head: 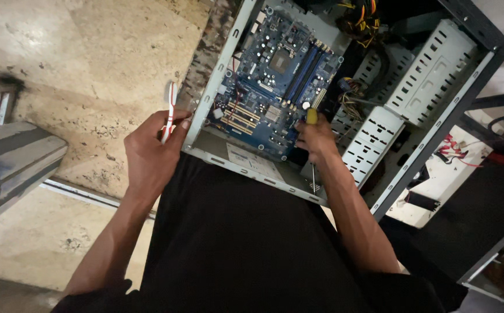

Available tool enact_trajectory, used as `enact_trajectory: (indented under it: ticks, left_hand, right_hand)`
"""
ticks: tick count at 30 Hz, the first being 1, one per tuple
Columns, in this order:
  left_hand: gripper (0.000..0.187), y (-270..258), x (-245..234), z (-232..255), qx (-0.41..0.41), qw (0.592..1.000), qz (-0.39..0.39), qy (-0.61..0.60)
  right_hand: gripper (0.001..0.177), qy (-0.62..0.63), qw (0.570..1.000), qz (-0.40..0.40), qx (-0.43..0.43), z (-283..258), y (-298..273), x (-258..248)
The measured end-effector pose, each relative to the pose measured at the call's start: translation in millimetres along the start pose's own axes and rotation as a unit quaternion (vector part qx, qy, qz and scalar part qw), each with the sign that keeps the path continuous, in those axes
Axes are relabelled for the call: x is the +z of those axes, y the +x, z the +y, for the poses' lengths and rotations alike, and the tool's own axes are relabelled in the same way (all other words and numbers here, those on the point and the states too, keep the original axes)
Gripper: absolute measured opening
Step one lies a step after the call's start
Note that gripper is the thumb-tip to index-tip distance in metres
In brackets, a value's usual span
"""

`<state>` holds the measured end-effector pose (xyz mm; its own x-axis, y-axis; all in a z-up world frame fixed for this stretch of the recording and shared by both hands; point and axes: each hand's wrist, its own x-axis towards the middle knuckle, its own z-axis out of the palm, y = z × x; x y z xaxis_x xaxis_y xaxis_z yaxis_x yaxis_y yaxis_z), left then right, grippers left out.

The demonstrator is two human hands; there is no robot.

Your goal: The person removes a CPU fan from a computer case using a screwdriver. They then use the screwdriver to unscrew and remove the motherboard from the case, detaching it from the chassis.

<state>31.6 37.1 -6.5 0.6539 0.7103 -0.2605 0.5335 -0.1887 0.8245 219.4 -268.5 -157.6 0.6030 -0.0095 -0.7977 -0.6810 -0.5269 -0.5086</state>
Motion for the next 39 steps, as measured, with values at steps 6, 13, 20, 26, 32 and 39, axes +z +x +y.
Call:
enact_trajectory:
  ticks: [6,13,20,26,32,39]
  left_hand:
    - [0.02,-6.7,-0.5,-7.7,-0.038,0.999,-0.004,-0.011]
    - [0.02,-5.5,-3.2,-3.2,-0.039,0.998,-0.004,-0.04]
    - [0.019,-6.5,-8.3,-4.1,-0.032,0.999,-0.005,-0.019]
    - [0.022,-5.0,-3.1,-1.1,-0.009,1.0,-0.013,-0.001]
    - [0.03,1.1,2.5,-1.7,0.051,0.998,-0.005,0.036]
    - [0.032,1.5,4.5,-3.8,0.023,1.0,-0.006,0.017]
  right_hand:
    - [0.067,-0.015,1.0,0.021,-0.011,13.1,17.1,1.5]
    - [0.064,-0.025,0.999,0.022,-0.018,0.6,4.4,-1.6]
    - [0.062,-0.006,1.0,0.011,-0.014,-12.1,-8.6,2.7]
    - [0.062,-0.024,1.0,-0.005,0.003,7.7,15.1,-0.9]
    - [0.064,-0.03,0.999,-0.018,0.005,12.4,19.2,-5.1]
    - [0.069,-0.039,0.998,-0.044,0.0,-6.2,-3.6,-4.0]
